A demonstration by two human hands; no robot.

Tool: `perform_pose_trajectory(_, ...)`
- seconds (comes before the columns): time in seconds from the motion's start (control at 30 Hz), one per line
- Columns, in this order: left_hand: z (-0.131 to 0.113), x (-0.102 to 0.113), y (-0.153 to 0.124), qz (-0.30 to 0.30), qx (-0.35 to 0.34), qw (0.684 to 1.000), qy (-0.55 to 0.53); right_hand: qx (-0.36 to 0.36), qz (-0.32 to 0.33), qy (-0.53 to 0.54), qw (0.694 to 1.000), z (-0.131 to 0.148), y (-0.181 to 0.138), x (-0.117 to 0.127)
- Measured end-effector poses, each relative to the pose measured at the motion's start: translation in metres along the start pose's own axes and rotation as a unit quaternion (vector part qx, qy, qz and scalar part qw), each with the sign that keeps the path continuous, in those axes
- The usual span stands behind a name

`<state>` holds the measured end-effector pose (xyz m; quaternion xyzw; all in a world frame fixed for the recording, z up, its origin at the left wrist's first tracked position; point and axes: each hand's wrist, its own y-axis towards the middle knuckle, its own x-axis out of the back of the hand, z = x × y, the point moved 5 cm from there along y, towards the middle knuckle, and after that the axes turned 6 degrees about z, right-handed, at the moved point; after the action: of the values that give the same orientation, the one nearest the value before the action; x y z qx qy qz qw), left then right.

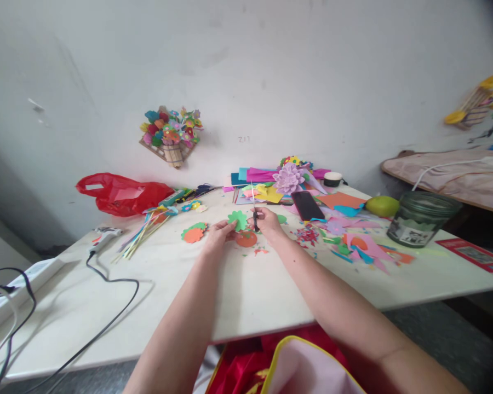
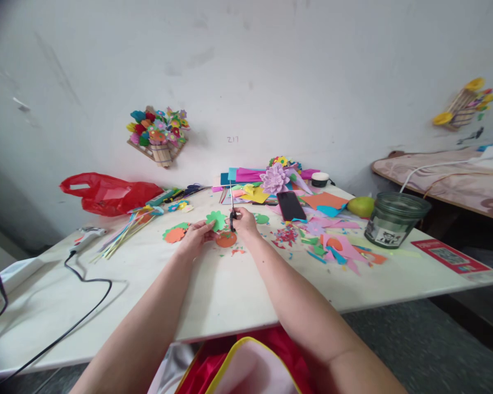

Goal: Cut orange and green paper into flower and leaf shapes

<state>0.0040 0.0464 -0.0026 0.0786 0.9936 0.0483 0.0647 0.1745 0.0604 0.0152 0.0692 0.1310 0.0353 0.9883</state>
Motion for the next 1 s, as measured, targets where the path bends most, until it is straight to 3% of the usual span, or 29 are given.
perform_pose_trajectory(0.2,0.0,0.004,0.001,-0.027,-0.01,1.0,0.007,0.006,0.018,-0.021,1.0,-0.004,0.0,0.0)
perform_pose_trajectory(0.57,-0.001,0.0,0.0,-0.004,-0.009,0.999,0.034,0.01,0.004,-0.029,1.0,-0.008,0.007,0.003)
perform_pose_trajectory(0.8,0.0,0.0,0.001,-0.011,-0.01,0.999,0.035,0.012,0.039,-0.037,0.998,0.0,-0.001,-0.004)
perform_pose_trajectory(1.0,-0.002,-0.001,-0.001,-0.009,-0.005,1.0,0.016,-0.017,0.01,-0.019,1.0,0.002,-0.005,-0.002)
